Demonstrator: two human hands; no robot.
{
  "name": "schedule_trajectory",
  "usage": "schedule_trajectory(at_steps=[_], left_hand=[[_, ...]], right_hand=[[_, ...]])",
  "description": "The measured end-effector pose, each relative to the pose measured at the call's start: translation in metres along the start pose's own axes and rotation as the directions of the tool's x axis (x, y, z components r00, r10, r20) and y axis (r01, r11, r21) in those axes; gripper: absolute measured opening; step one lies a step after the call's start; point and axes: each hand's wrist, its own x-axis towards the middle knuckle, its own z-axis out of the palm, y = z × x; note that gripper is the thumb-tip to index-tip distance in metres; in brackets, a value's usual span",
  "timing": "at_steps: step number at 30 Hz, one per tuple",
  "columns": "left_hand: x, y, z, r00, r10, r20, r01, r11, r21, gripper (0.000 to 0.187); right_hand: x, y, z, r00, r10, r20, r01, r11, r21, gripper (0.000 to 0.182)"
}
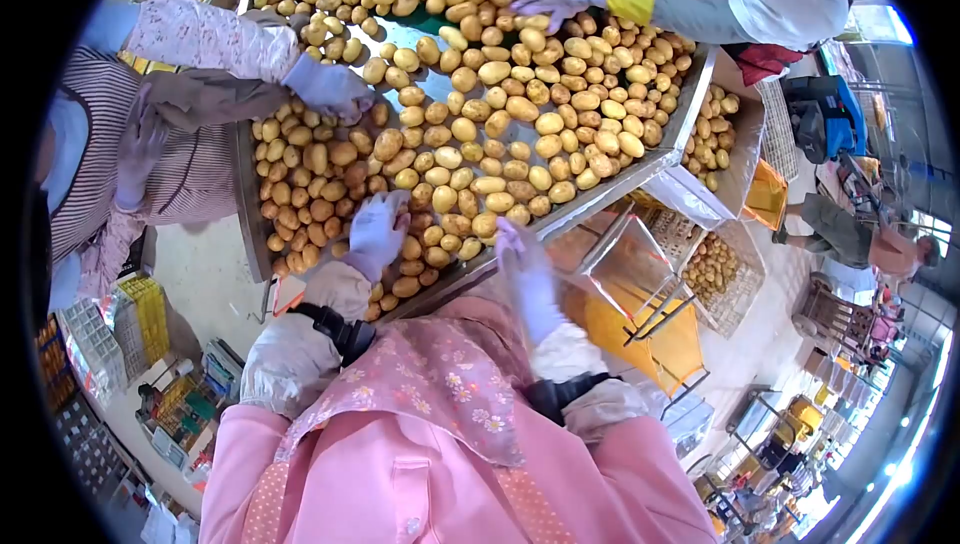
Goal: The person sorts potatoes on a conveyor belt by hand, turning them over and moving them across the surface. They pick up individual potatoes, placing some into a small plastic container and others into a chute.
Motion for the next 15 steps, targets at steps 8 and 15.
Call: schedule_trajectory(at_steps=[8,15], left_hand=[[-0.056,0.031,-0.005,0.824,0.551,-0.132,-0.565,0.814,-0.134,0.051],[-0.074,-0.045,-0.035,0.945,0.216,0.246,-0.163,0.962,-0.22,0.036]], right_hand=[[0.012,-0.003,0.034,0.883,0.373,0.285,-0.282,0.907,-0.311,0.033],[0.008,-0.006,-0.298,0.692,-0.381,-0.613,-0.41,0.491,-0.769,0.056]])
